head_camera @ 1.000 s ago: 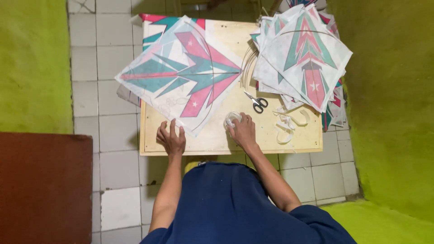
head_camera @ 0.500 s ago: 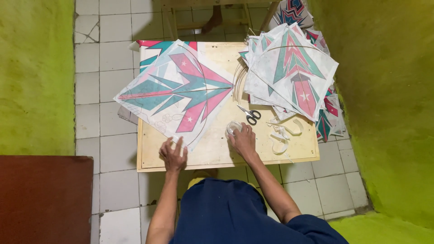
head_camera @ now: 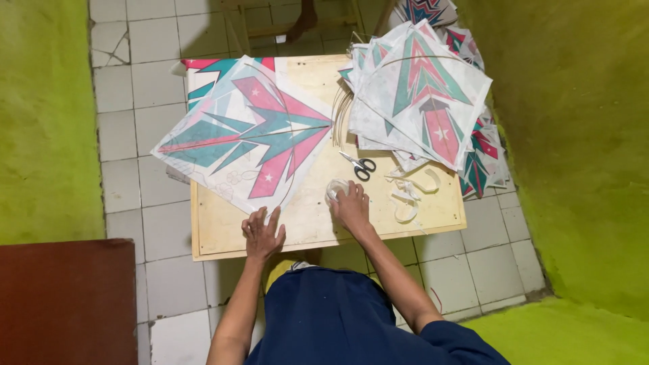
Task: Assembling kites by applying glue to the paper edges and folding them over the bamboo frame
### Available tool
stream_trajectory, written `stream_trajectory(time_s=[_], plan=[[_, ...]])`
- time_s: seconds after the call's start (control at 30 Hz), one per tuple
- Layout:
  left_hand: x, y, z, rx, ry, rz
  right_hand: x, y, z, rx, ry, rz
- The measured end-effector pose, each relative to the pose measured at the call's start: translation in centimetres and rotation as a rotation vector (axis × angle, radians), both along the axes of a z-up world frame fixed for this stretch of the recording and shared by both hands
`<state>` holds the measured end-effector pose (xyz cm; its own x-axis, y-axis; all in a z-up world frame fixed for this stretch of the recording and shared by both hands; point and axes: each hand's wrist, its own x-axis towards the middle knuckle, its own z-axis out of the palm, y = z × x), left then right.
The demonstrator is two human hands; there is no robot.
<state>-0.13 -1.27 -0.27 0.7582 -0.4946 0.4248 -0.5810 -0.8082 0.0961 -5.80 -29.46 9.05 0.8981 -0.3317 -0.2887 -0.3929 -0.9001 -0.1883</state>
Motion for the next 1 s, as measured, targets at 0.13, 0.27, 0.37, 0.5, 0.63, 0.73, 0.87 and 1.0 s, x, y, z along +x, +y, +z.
stream_trajectory(time_s=[0.13,0.27,0.37,0.5,0.63,0.73,0.87,1.0], plan=[[0.1,-0.2,0.2,-0.026,0.006,0.000,0.2,-0.9,-0.2,0.033,-0.057,-0.001],[0.2,0.2,-0.1,-0.095,0.011,0.014,-0.3,-0.3,0.3,0.143,-0.194,-0.096],[0.4,0.3,0.2,-0.117,-0.007,0.017,-1.1,1.1,0.9,0.190,-0.528,-0.106],[0.2,0.4,-0.8,-0.160,-0.031,0.003,-2.2,4.0,-0.3,0.618,-0.995,0.178],[-0.1,0.3,0.0,-0.134,0.014,0.031,-0.2,6.7,-2.3,0.737,-0.881,0.306],[-0.5,0.7,-1.0,-0.105,-0.001,0.031,1.2,7.1,-7.1,0.637,-0.864,0.428],[0.8,0.5,-1.2,-0.112,-0.002,0.033,4.4,8.1,-6.2,0.430,-0.720,0.305],[0.4,0.6,-0.3,-0.094,0.040,0.015,3.9,8.9,-2.5,0.274,-0.431,0.296]])
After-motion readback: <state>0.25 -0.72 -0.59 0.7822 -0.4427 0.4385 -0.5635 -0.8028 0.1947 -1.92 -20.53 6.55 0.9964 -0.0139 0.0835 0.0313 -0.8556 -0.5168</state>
